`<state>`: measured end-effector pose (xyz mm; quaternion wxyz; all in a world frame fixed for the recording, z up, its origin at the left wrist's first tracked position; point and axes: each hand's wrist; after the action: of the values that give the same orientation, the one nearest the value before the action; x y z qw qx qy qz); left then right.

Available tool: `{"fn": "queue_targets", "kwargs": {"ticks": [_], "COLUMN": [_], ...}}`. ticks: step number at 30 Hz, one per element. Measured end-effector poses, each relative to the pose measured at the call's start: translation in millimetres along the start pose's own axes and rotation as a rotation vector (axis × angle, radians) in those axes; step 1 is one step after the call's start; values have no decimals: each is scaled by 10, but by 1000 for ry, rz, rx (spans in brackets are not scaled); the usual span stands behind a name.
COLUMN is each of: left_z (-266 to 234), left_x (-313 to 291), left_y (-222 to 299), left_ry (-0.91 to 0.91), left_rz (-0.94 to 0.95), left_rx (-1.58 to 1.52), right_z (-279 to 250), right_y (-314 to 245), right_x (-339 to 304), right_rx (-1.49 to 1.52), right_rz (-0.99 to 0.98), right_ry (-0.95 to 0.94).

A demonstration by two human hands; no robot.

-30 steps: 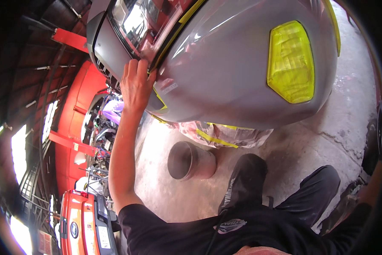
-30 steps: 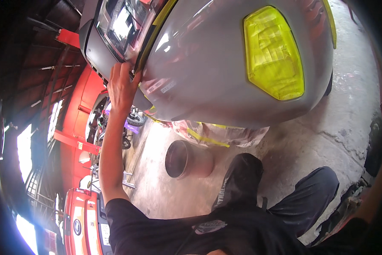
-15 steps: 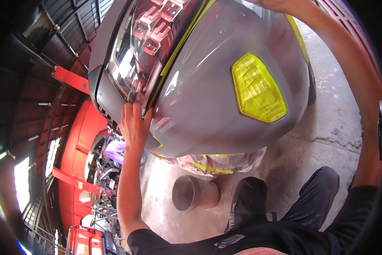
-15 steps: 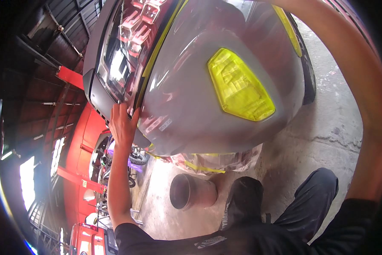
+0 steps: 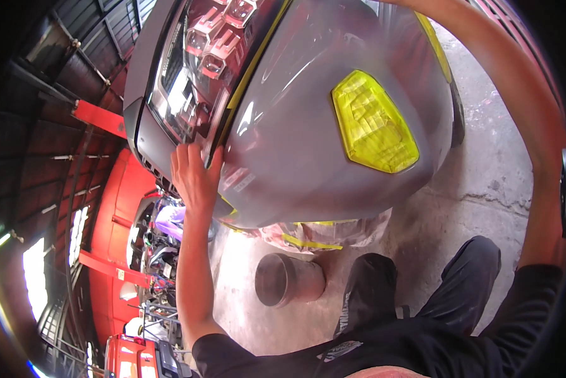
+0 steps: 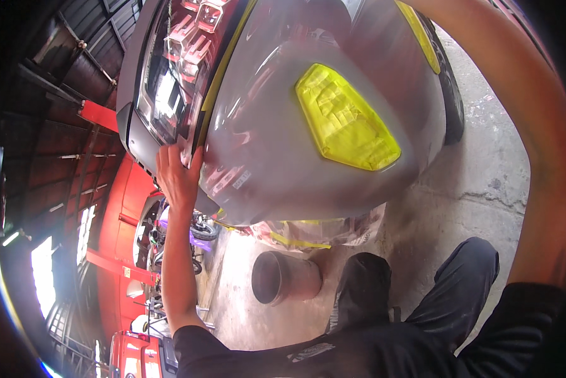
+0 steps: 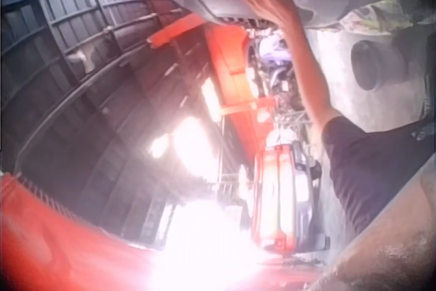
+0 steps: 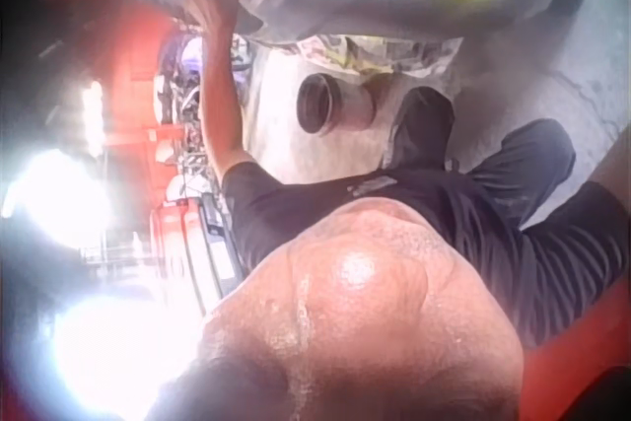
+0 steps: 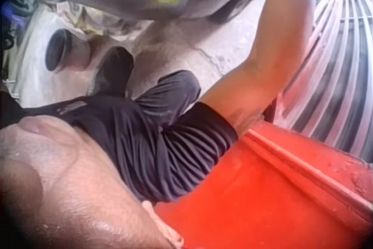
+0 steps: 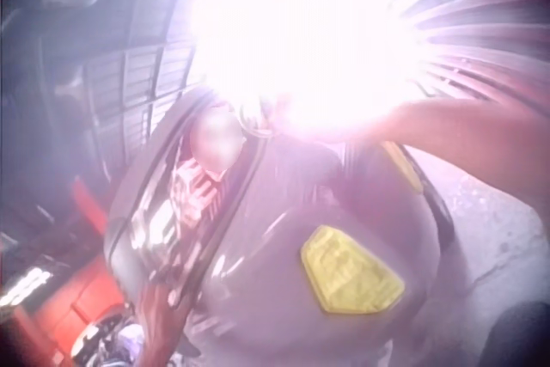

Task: The person applies yellow masking tape to the rear bumper and taillight area of a gray car. They smooth the tape along the edges and around the taillight, then move to the lower bumper section to continue taping.

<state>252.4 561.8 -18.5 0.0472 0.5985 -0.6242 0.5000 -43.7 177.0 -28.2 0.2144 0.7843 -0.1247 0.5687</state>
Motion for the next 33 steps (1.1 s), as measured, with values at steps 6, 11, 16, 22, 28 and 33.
{"fn": "queue_targets", "kwargs": {"ticks": [6, 11, 16, 22, 28, 33], "left_z": [81, 169, 143, 223, 369, 386], "left_x": [444, 762, 847, 1374, 2081, 2334], "left_y": [218, 361, 443, 898, 1144, 1246], "left_ry": [139, 196, 170, 130, 168, 201], "left_rz": [99, 158, 150, 365, 518, 544], "left_rx": [-30, -53, -132, 16, 72, 123], "right_z": [-50, -34, -132, -83, -126, -176], "right_y": [29, 93, 133, 94, 121, 170], "right_x": [15, 52, 17, 139, 176, 188], "right_rx": [4, -9, -33, -29, -42, -66], "right_rz": [3, 7, 14, 10, 24, 34], "right_ry": [1, 4, 3, -9, -7, -3]}}
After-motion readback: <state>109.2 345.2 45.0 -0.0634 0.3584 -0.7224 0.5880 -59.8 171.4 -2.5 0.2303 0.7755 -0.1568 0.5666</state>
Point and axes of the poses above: each hand's wrist, its own x-axis towards the middle knuckle, its own z-axis out of the palm, y = z × x, and after that the axes turned 11 degrees about -x, right-handed
